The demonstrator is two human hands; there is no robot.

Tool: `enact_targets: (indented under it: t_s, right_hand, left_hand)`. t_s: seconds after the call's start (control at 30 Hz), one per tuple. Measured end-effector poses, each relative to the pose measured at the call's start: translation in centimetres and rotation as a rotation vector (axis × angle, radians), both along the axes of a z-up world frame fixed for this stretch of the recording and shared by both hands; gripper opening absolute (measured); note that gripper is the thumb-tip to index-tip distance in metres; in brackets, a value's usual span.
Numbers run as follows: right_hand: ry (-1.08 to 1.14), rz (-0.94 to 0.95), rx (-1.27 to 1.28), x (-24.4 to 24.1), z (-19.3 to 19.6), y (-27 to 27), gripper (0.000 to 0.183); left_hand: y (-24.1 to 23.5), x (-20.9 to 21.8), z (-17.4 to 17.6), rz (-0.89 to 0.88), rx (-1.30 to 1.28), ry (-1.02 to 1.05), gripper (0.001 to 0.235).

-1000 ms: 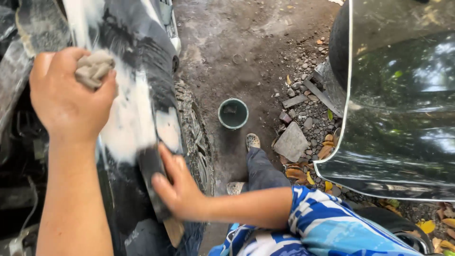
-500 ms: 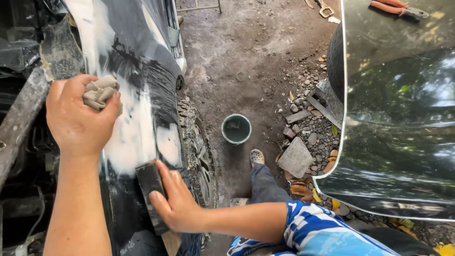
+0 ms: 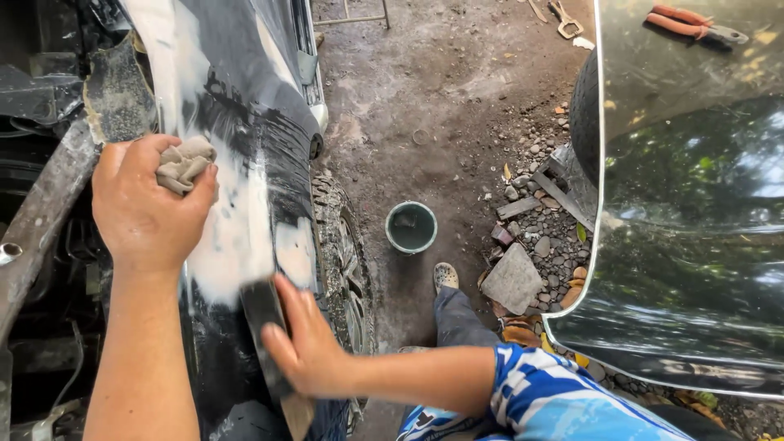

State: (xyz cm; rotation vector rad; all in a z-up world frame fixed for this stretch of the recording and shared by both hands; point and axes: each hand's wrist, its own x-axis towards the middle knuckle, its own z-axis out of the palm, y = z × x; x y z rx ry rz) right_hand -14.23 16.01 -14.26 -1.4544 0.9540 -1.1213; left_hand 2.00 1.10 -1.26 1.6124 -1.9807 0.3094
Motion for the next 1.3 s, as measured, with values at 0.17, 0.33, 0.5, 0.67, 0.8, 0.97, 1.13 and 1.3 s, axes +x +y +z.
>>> enact_targets:
  t_s: [0.17,0.33,0.5,0.67,0.8,0.97,1.13,1.3]
  right_hand:
    - [0.029,-0.150,0.142,2.2,1.2,-12.3,0.069]
    - [0.015,-0.157,0.098,1.2,1.1,-5.6,0.066]
    - [0.047,-0.015,0.003,0.0,0.1,-5.6,0.061]
    - [0.007,-0.135,0.067,2.3,-2.2,-15.6,0.062]
    - [-0.014,-0.167,-0.041,2.0,-1.4,-12.6,0.064]
    - [-0.009,-0.188,0.105,1.6,1.1,-11.8,0.083]
    - [-0.075,-0.168,0.116,1.9,0.2,-11.5,0.098]
    - [-0.126,-0.048,-0.112,0.5,1.4,-11.5,0.099]
  left_hand:
    - [0.0,0.4,-0.5,-0.020,-0.040,-0.052,0.036]
    - [-0.3,-0.5,0.2,0.012,-0.037,-0.030,0.036]
    - [0.0,-0.7,0.4,0.020,-0.013,-0.033,0.038]
    - [0.0,-1.1,0.6,0.047,-0.010,-0.042,0.037]
    - [0.1,-1.8,1.7,0.052,-0.025,-0.183,0.042]
    - [1.4,-3.9,3.6,0.067,0.070,-0.394,0.044]
    - [2.3,-6.7,2.9,0.028,0.225,-0.504,0.078]
    - [3.0,-9.0,1.8,0.004,0.406,-0.490,0.102]
